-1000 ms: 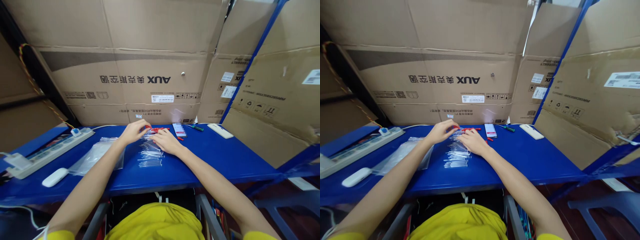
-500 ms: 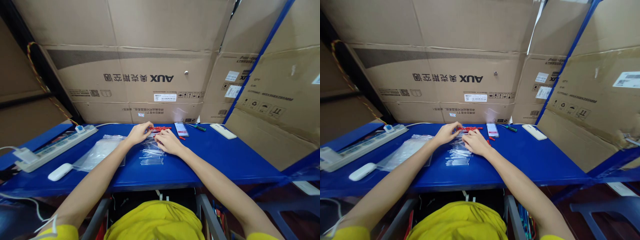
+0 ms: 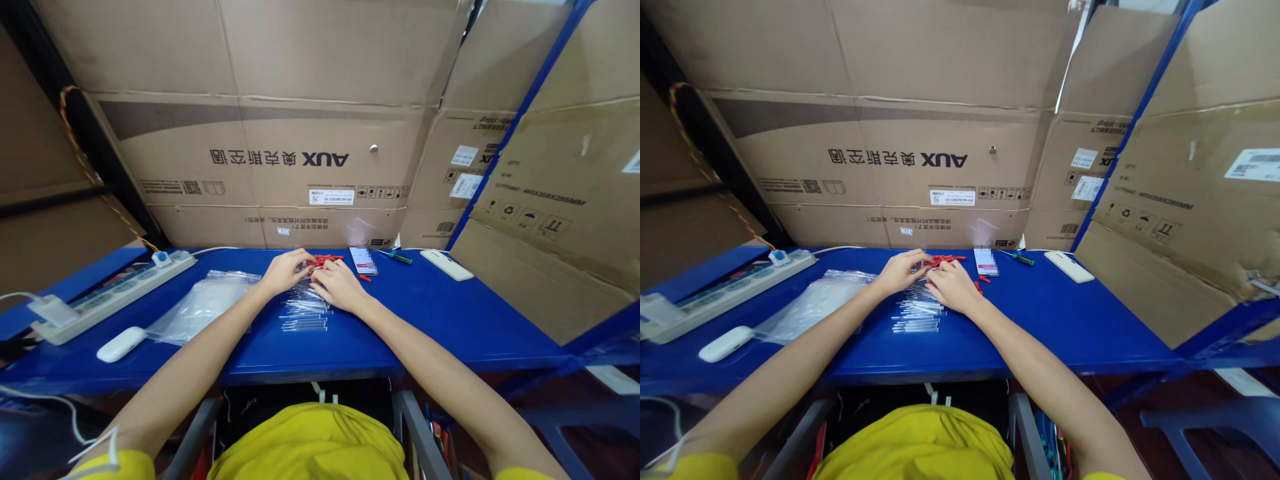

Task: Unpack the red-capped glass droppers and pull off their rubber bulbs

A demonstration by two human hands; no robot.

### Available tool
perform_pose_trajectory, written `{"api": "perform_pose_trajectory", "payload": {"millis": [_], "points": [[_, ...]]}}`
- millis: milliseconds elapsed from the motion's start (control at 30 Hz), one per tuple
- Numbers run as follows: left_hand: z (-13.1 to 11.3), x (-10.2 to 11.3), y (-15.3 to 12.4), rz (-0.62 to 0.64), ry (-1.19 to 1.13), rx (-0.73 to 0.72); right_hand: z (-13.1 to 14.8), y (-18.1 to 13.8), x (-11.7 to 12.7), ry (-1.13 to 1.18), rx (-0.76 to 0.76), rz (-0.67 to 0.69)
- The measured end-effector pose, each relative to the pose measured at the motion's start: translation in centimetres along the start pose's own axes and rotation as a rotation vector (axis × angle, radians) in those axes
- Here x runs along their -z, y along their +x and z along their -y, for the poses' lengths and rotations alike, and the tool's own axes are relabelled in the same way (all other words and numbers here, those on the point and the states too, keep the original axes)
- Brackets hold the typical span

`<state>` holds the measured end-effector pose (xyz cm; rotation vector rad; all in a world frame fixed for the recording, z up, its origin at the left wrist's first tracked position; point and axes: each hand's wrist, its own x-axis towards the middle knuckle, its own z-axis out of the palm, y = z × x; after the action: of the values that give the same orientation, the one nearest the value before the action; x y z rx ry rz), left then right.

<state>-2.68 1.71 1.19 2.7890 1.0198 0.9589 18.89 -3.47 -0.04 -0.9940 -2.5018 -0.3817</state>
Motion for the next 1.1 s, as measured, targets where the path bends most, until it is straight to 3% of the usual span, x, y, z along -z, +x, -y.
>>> {"api": "perform_pose_trajectory", "payload": {"millis": [133, 367, 533, 700, 933, 1100], "points": [[-0.2, -0.8, 0.2, 0.016, -0.097, 0.018, -0.6, -0.2, 0.5, -0.044, -0.130, -0.105], [-1.0, -1.6, 0.3, 0.071, -0.219, 0.035, -1.5, -0.4, 0.8, -0.002, -0.087, -0.081], [-1.0, -1.1, 0.2, 0.058, -0.082, -0.006, -3.4, -0.9, 1.8, -0.021, -0.241, -0.094], [-0.3, -1.1, 0.0, 0.123, 0.080, -0.067, -5.5, -1.8, 2.2, -0.008, -0.401, -0.050], [0.2, -2.4, -0.1, 0.137, 0.140, -0.040, -5.5, -1.9, 1.1, 0.028, -0.404, 0.092], [0.1, -2.0, -0.1, 0.119, 0.090, -0.029, -5.5, -1.8, 0.9, 0.045, -0.403, 0.072]]}}
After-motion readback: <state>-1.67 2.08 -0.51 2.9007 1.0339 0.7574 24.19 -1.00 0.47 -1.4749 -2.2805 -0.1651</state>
